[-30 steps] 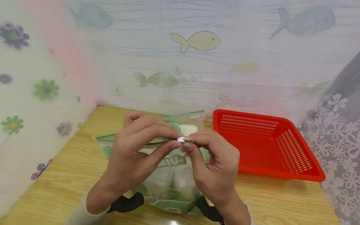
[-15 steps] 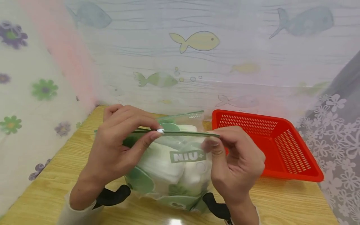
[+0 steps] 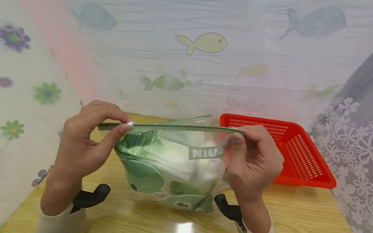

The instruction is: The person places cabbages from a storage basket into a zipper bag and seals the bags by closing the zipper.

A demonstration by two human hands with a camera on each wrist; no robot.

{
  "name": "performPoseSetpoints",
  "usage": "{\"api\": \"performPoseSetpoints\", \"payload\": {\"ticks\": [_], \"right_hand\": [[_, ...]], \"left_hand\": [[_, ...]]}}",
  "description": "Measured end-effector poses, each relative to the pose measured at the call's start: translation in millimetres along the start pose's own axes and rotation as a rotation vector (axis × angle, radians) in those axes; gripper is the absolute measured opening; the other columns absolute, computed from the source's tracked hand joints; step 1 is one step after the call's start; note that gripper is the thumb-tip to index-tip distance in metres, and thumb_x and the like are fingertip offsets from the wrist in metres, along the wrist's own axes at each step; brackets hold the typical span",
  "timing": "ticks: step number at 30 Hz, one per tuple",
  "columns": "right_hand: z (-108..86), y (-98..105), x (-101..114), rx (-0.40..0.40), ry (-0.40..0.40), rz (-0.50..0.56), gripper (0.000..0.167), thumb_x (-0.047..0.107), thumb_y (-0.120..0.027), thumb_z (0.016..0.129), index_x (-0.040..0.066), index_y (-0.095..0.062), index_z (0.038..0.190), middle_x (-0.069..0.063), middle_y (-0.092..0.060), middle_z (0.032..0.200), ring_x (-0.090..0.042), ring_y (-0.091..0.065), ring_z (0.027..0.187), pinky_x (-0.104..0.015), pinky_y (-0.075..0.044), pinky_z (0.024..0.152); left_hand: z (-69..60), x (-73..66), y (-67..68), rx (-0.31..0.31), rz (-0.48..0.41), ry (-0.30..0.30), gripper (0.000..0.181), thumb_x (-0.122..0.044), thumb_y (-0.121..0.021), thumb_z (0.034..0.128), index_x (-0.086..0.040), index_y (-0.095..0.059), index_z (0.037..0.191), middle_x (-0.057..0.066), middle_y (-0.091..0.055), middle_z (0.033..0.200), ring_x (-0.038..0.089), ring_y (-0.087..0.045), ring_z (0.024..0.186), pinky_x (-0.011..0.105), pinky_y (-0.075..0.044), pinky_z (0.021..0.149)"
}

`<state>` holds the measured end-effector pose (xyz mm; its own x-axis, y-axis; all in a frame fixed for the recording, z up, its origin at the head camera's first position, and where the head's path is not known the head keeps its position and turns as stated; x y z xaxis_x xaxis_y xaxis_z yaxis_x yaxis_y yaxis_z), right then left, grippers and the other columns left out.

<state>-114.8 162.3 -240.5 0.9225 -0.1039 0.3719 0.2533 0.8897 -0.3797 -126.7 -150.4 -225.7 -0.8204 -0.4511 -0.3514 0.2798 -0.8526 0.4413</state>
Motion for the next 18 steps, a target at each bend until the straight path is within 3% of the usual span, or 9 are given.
{"api": "performPoseSetpoints", "payload": {"ticks": [3, 8, 10, 14, 18], "right_hand": [[1.7, 2, -2, -0.044, -0.010, -0.028, 0.023, -0.009, -0.073, 0.092, -0.020, -0.058, 0.079, -0.014, -0.067, 0.068, -0.014, -0.071, 0.060, -0.019, -0.053, 0.062], [5.7, 5, -6, -0.116, -0.027, -0.044, 0.027, -0.006, -0.075, 0.093, -0.018, -0.056, 0.080, -0.011, -0.062, 0.068, -0.012, -0.068, 0.057, -0.018, -0.051, 0.063], [6.1, 6, -8, -0.130, -0.027, -0.044, 0.028, -0.004, -0.077, 0.093, -0.018, -0.056, 0.080, -0.010, -0.061, 0.068, -0.012, -0.066, 0.056, -0.018, -0.051, 0.062], [5.7, 8, -11, -0.152, -0.023, -0.056, 0.029, -0.003, -0.078, 0.093, -0.018, -0.057, 0.079, -0.009, -0.059, 0.068, -0.011, -0.063, 0.055, -0.018, -0.049, 0.062], [5.3, 9, -15, -0.176, -0.042, -0.042, 0.026, -0.005, -0.076, 0.093, -0.018, -0.057, 0.080, -0.009, -0.059, 0.068, -0.012, -0.060, 0.055, -0.020, -0.048, 0.063]], "left_hand": [[-2.5, 7.5, 8.0, 0.012, -0.022, 0.028, 0.007, -0.009, -0.077, 0.0974, -0.004, -0.075, 0.103, 0.003, -0.073, 0.098, 0.016, -0.060, 0.095, 0.033, -0.042, 0.092], [-5.2, 19.5, 19.2, 0.011, -0.050, 0.082, 0.023, -0.024, -0.071, 0.1052, -0.001, -0.074, 0.104, 0.004, -0.072, 0.099, 0.012, -0.062, 0.096, 0.028, -0.046, 0.092], [-5.1, 22.6, 21.6, 0.003, -0.056, 0.099, 0.022, -0.022, -0.070, 0.1058, -0.001, -0.074, 0.105, 0.003, -0.072, 0.099, 0.011, -0.061, 0.095, 0.029, -0.046, 0.093], [-3.1, 26.3, 18.0, 0.011, -0.091, 0.130, 0.004, -0.003, -0.070, 0.1018, -0.005, -0.073, 0.104, 0.002, -0.072, 0.099, 0.011, -0.061, 0.093, 0.031, -0.045, 0.091], [-3.4, 34.7, 5.7, 0.047, -0.201, 0.207, 0.011, 0.005, -0.063, 0.1028, -0.003, -0.069, 0.108, 0.002, -0.069, 0.102, 0.014, -0.061, 0.092, 0.029, -0.046, 0.088]]}}
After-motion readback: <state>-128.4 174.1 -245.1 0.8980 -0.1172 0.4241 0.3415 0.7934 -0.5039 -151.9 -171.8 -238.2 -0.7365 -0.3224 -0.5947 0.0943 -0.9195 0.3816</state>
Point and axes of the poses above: each hand's wrist, its own z-axis towards the middle knuckle, its own y-axis out of the back of the hand, x = y × z, the point moved 4 cm from there along z, towards the middle knuckle
